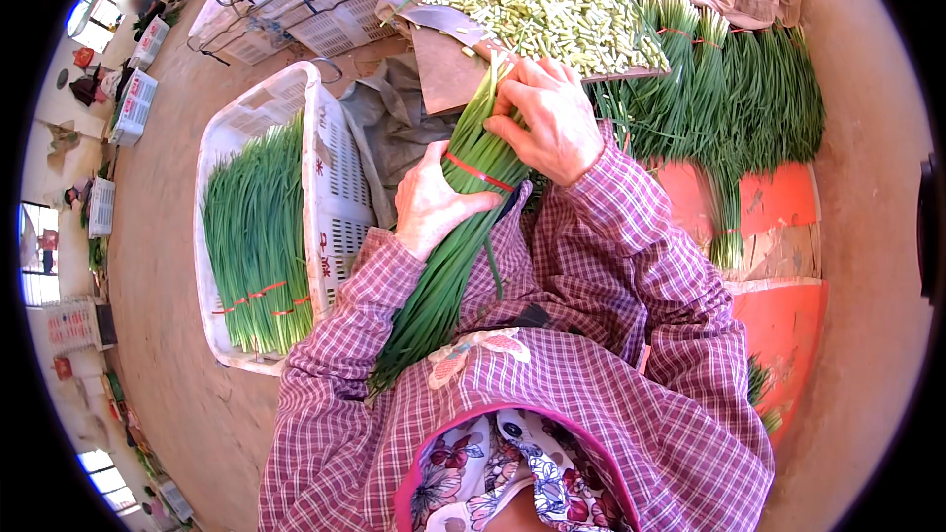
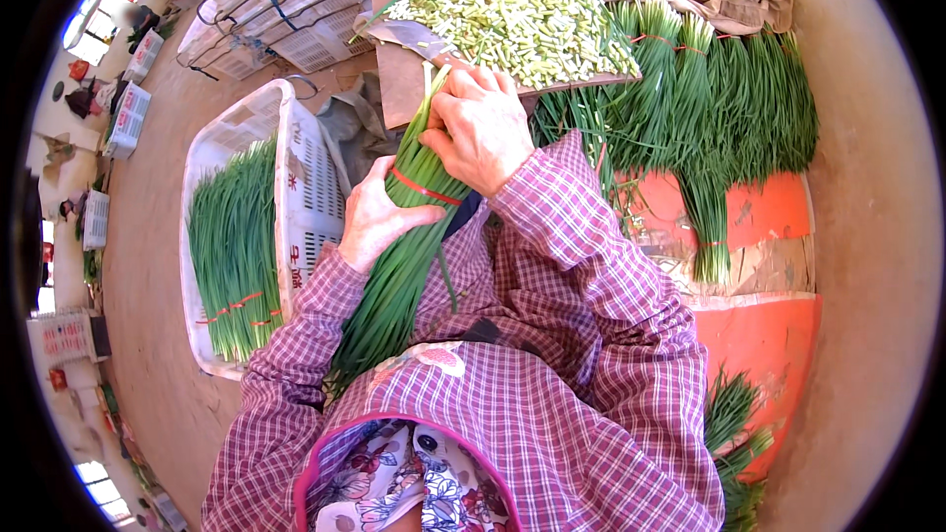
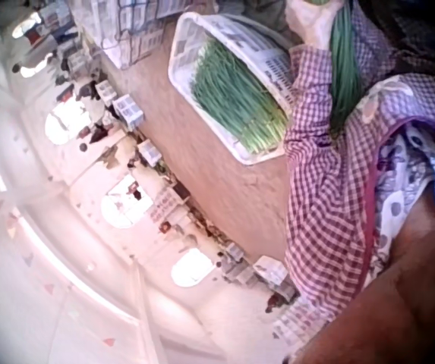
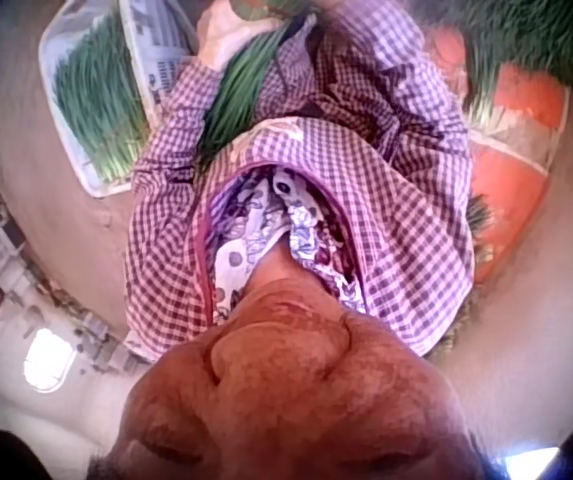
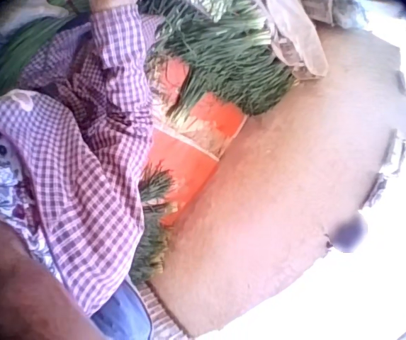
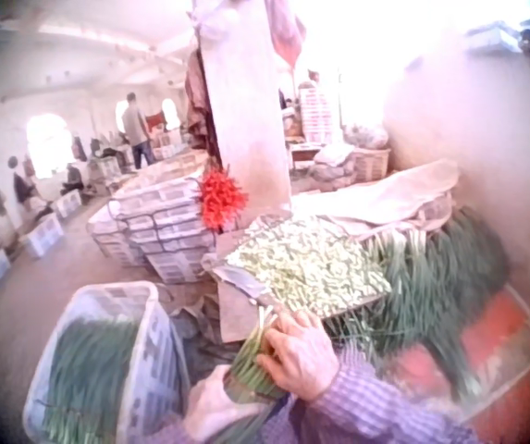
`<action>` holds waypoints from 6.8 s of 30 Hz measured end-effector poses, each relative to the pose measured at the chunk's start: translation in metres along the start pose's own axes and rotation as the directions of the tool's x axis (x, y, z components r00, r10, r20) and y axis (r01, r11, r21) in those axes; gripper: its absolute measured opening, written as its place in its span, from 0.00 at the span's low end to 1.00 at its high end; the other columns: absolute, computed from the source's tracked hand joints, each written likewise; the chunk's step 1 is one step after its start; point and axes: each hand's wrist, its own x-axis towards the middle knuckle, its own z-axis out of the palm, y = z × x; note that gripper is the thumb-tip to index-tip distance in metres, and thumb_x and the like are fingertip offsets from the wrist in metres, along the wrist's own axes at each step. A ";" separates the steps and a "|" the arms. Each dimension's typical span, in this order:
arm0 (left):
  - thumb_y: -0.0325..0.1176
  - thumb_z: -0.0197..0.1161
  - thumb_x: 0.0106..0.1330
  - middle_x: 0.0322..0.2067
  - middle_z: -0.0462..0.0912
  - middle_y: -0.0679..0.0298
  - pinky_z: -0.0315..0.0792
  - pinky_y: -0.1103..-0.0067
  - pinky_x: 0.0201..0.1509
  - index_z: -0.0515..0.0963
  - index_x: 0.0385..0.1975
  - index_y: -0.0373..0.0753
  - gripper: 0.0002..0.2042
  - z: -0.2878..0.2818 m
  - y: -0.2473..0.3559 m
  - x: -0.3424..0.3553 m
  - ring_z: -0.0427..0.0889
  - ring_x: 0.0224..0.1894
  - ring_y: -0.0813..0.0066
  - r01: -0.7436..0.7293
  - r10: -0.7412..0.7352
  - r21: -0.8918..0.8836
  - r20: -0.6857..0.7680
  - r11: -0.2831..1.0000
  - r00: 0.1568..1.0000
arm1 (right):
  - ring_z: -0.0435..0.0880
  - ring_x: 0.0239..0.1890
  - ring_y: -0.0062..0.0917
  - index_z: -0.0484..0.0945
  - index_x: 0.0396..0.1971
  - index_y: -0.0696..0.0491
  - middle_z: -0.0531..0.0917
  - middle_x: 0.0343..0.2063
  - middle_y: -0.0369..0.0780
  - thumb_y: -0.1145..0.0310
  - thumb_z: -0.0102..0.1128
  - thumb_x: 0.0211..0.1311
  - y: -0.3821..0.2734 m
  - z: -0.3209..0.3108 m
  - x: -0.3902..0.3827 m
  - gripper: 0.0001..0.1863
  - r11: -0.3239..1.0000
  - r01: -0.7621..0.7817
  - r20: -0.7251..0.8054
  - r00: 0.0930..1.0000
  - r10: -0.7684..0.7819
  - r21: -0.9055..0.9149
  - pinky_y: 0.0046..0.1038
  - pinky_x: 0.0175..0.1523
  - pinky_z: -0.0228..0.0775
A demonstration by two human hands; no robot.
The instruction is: The person trims the root ends of bundled green shoots with a knife and then packs the bundles into a plastic crate.
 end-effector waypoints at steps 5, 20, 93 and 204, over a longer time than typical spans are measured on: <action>0.45 0.74 0.33 0.38 0.80 0.54 0.70 0.71 0.49 0.69 0.48 0.38 0.38 0.003 -0.006 0.007 0.79 0.42 0.59 0.004 -0.003 -0.034 0.036 0.999 0.999 | 0.72 0.31 0.32 0.74 0.20 0.55 0.75 0.25 0.40 0.69 0.63 0.45 0.015 0.004 0.008 0.08 0.993 0.057 -0.143 0.987 -0.072 -0.106 0.33 0.41 0.63; 0.26 0.72 0.40 0.48 0.74 0.61 0.65 0.77 0.57 0.65 0.55 0.33 0.36 -0.064 -0.062 0.029 0.74 0.49 0.72 0.317 -0.131 -0.652 0.319 0.688 0.939 | 0.77 0.43 0.37 0.72 0.48 0.39 0.77 0.44 0.40 0.54 0.61 0.51 0.213 -0.233 -0.097 0.21 0.141 -0.502 -0.354 0.756 0.551 -0.854 0.40 0.44 0.71; 0.47 0.74 0.28 0.41 0.75 0.52 0.69 0.66 0.48 0.69 0.45 0.33 0.40 -0.017 0.002 0.210 0.75 0.46 0.57 -0.198 0.229 0.625 0.032 0.755 0.973 | 0.79 0.25 0.46 0.64 0.43 0.56 0.79 0.23 0.51 0.62 0.52 0.59 0.052 0.019 -0.026 0.17 0.878 -0.478 0.167 0.863 0.477 -0.040 0.43 0.29 0.69; 0.54 0.62 0.51 0.59 0.57 0.47 0.61 0.57 0.61 0.56 0.61 0.39 0.41 -0.145 -0.079 0.034 0.60 0.61 0.51 -0.247 0.632 -0.893 -0.442 -0.376 0.637 | 0.54 0.61 0.45 0.67 0.56 0.36 0.62 0.57 0.42 0.47 0.67 0.39 -0.130 0.088 0.005 0.38 0.901 0.212 -0.027 0.976 -0.218 0.380 0.55 0.59 0.48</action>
